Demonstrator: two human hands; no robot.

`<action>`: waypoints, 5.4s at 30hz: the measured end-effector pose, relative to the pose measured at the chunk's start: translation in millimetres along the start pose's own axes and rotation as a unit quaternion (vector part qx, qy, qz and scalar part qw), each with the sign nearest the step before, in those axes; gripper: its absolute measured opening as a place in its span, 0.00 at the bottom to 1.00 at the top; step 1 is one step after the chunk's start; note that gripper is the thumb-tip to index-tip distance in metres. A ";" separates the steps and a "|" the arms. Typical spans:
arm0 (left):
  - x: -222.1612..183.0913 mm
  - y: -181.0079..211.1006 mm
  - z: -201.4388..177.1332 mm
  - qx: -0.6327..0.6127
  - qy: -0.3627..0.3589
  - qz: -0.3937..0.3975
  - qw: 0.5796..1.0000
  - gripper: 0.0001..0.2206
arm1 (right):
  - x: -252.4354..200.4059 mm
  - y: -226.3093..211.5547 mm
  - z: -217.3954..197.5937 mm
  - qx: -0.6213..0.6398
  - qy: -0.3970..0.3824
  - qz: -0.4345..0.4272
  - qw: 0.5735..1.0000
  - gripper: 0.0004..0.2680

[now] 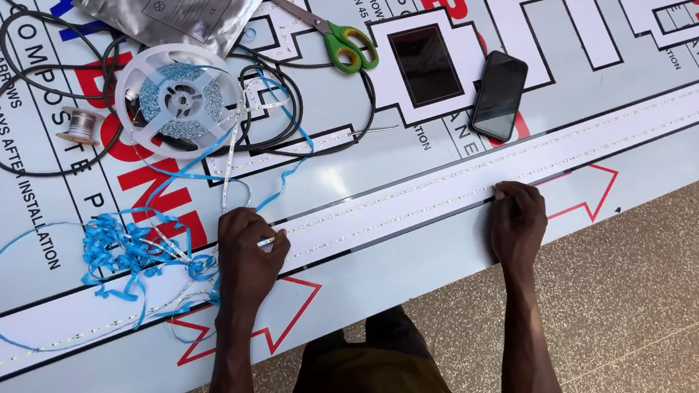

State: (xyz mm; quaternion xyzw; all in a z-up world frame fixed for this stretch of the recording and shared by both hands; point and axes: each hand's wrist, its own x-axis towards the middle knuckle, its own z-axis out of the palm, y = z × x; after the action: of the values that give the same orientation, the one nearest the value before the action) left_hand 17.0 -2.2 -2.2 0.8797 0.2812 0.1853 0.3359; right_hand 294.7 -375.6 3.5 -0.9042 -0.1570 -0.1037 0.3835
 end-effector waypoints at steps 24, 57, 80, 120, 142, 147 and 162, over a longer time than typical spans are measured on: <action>-3.3 0.0 -2.7 0.014 -0.004 0.006 1.000 0.06 | -86.1 -142.2 87.1 -0.052 -0.319 -0.354 0.878 0.30; -5.3 42.9 -32.5 0.182 -0.045 -0.080 0.979 0.17 | -3.1 -4.2 22.8 -0.204 -0.199 -0.170 0.943 0.30; -14.6 -201.9 -355.2 0.068 -0.232 0.008 0.970 0.10 | -211.1 -254.7 161.1 -0.089 -0.123 -0.135 0.979 0.19; -38.7 -255.0 -340.9 0.290 0.249 0.042 0.923 0.22 | -242.2 -309.0 169.1 0.169 -0.214 -0.112 0.956 0.07; -4.6 -114.6 -213.7 0.144 -0.255 0.079 0.953 0.09 | -102.7 -371.0 288.4 -0.020 -0.430 -0.378 0.820 0.09; -10.9 -152.7 -247.5 0.124 -0.231 0.091 0.961 0.10 | -85.1 -424.9 319.8 0.016 -0.400 -0.358 0.843 0.11; -4.9 -313.4 -381.7 0.184 -0.183 0.187 0.948 0.10 | -127.2 -475.3 270.1 0.234 -0.311 -0.189 0.902 0.18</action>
State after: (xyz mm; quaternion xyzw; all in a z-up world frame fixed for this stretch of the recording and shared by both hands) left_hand -299.3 373.7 48.6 0.9817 0.0748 0.0256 0.1734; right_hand 21.9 106.6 93.7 -0.7279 -0.4559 0.1517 0.4891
